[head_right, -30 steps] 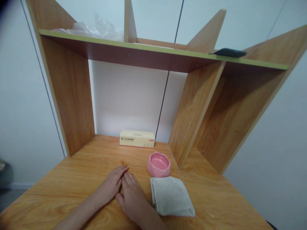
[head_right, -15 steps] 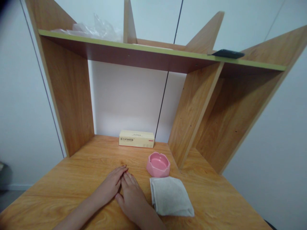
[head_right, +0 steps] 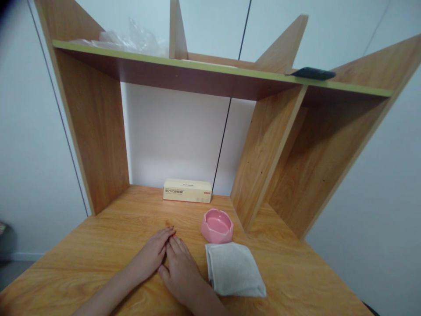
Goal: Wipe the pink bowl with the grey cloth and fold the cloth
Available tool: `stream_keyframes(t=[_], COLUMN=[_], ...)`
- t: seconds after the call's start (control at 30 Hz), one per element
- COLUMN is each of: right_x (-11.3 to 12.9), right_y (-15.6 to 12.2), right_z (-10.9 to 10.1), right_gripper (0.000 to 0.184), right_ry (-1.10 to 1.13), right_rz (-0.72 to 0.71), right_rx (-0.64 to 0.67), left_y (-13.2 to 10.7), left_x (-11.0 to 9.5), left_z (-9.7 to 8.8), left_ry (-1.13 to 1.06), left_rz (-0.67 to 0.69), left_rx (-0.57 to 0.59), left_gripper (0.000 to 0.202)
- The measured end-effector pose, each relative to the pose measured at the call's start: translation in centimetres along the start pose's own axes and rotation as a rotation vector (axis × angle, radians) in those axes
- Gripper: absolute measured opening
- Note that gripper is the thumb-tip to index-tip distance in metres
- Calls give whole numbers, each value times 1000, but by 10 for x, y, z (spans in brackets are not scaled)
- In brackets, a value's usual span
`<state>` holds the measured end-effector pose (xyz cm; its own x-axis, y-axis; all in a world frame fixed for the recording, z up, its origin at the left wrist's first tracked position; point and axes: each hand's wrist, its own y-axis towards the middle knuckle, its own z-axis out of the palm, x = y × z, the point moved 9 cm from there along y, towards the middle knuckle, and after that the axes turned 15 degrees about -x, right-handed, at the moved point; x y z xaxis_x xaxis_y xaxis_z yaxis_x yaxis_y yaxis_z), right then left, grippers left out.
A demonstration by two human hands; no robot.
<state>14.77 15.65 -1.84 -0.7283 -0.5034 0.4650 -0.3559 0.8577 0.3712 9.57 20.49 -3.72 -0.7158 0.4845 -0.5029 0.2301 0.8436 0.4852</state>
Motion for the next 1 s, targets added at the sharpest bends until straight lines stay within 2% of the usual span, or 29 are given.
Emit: stream_keyframes(t=[1.0], right_x=[-1], right_y=[0], right_z=[0], right_gripper=[63], right_ry=[-12], right_rz=[15], right_rx=[14], left_y=[0], left_x=[-6], left_z=[-6], left_ry=[-4], left_rz=[-20], left_rx=[-4], left_gripper=[50])
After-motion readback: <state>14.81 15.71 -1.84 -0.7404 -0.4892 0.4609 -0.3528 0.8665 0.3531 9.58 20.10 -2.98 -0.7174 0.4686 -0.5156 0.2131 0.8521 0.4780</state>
